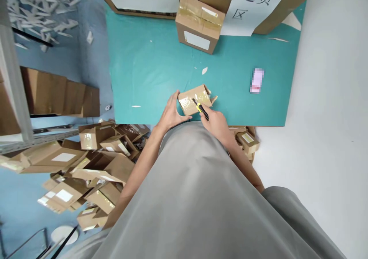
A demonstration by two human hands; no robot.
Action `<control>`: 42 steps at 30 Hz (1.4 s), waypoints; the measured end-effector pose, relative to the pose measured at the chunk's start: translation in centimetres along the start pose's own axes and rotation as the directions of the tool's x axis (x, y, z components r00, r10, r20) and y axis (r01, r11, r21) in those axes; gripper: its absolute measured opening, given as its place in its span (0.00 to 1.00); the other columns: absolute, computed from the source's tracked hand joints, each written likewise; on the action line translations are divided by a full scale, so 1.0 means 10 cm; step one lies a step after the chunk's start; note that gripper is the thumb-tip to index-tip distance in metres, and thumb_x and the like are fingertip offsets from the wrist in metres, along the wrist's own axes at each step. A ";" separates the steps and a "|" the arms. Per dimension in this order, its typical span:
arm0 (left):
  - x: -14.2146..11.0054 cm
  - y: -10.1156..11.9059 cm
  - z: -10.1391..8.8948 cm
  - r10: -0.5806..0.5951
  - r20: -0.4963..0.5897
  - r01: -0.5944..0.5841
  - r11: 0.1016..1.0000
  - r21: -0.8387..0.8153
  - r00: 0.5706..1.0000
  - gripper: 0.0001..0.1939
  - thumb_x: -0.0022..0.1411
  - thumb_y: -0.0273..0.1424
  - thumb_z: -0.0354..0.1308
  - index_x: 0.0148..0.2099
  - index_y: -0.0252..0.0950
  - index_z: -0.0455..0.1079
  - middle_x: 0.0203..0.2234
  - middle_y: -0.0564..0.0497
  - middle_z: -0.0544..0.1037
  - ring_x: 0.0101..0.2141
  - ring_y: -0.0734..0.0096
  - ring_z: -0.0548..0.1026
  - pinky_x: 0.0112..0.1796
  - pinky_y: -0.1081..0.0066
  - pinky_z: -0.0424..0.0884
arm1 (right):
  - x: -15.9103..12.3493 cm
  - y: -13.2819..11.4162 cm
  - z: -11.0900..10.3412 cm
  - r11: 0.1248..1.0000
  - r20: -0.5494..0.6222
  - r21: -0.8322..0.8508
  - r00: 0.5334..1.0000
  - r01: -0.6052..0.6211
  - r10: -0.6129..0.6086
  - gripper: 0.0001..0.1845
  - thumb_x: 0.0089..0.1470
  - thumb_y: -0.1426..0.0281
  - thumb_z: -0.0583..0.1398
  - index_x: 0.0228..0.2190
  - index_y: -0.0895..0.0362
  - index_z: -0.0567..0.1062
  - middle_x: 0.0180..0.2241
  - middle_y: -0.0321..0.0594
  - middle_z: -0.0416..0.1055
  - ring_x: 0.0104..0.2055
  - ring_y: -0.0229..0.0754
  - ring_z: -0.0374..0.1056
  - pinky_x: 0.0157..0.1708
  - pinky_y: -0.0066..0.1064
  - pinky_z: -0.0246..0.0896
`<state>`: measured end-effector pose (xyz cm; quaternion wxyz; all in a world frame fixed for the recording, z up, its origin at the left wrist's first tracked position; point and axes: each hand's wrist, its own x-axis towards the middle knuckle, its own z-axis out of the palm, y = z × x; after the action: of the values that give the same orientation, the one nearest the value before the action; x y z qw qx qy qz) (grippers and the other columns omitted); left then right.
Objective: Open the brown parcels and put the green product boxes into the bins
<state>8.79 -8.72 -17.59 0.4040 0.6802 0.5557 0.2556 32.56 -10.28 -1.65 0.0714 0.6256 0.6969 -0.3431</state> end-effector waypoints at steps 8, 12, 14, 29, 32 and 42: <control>-0.02 0.04 0.26 -0.074 -0.088 0.066 0.994 -0.092 0.993 0.71 0.50 0.61 0.80 0.83 0.41 0.48 0.77 0.31 0.64 0.75 0.33 0.66 0.74 0.40 0.65 | 0.22 -0.30 0.12 0.995 0.104 -0.089 0.994 0.050 -0.041 0.30 0.78 0.67 0.50 0.75 0.54 0.68 0.58 0.52 0.84 0.56 0.60 0.81 0.54 0.42 0.72; -0.05 0.06 0.31 -0.042 -0.100 0.034 0.997 -0.076 0.994 0.67 0.54 0.61 0.78 0.82 0.39 0.49 0.76 0.31 0.64 0.75 0.35 0.66 0.73 0.42 0.66 | 0.22 -0.36 0.10 0.990 0.120 -0.138 0.993 0.027 -0.010 0.30 0.79 0.67 0.49 0.76 0.52 0.67 0.59 0.52 0.84 0.57 0.60 0.80 0.56 0.43 0.72; -0.07 0.06 0.31 -0.024 -0.104 0.015 0.996 -0.087 0.994 0.67 0.55 0.62 0.77 0.81 0.37 0.49 0.76 0.30 0.64 0.75 0.36 0.65 0.73 0.43 0.67 | 0.20 -0.39 0.09 0.987 0.128 -0.160 0.992 0.015 0.006 0.30 0.79 0.67 0.50 0.76 0.51 0.67 0.59 0.51 0.84 0.58 0.60 0.80 0.57 0.43 0.71; -0.11 -0.06 0.29 0.059 -0.057 -0.068 0.982 -0.178 0.997 0.66 0.59 0.64 0.73 0.82 0.33 0.47 0.78 0.28 0.60 0.77 0.37 0.61 0.75 0.41 0.63 | 0.12 -0.71 0.23 0.951 0.115 -0.294 0.984 -0.094 0.133 0.32 0.80 0.67 0.46 0.79 0.57 0.61 0.58 0.57 0.83 0.58 0.61 0.80 0.58 0.46 0.72; -0.11 -0.09 0.28 0.087 -0.040 -0.093 0.980 -0.173 0.995 0.66 0.58 0.63 0.73 0.82 0.36 0.48 0.77 0.31 0.62 0.77 0.36 0.61 0.77 0.40 0.60 | 0.12 -0.82 0.23 0.933 0.114 -0.330 0.975 -0.142 0.189 0.33 0.80 0.68 0.46 0.79 0.59 0.61 0.57 0.59 0.83 0.58 0.61 0.80 0.58 0.45 0.72; -0.10 -0.05 0.25 0.045 -0.039 -0.051 0.985 -0.166 0.998 0.61 0.59 0.59 0.75 0.81 0.36 0.55 0.76 0.30 0.65 0.76 0.31 0.63 0.76 0.39 0.62 | 0.06 -1.10 0.27 0.882 0.098 -0.423 0.957 -0.208 0.273 0.30 0.77 0.75 0.44 0.72 0.63 0.69 0.55 0.63 0.83 0.58 0.58 0.81 0.55 0.42 0.75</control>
<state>10.25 -10.27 -19.22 0.4433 0.6525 0.5230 0.3228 21.46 -11.14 0.31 0.2962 0.6501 0.6622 -0.2261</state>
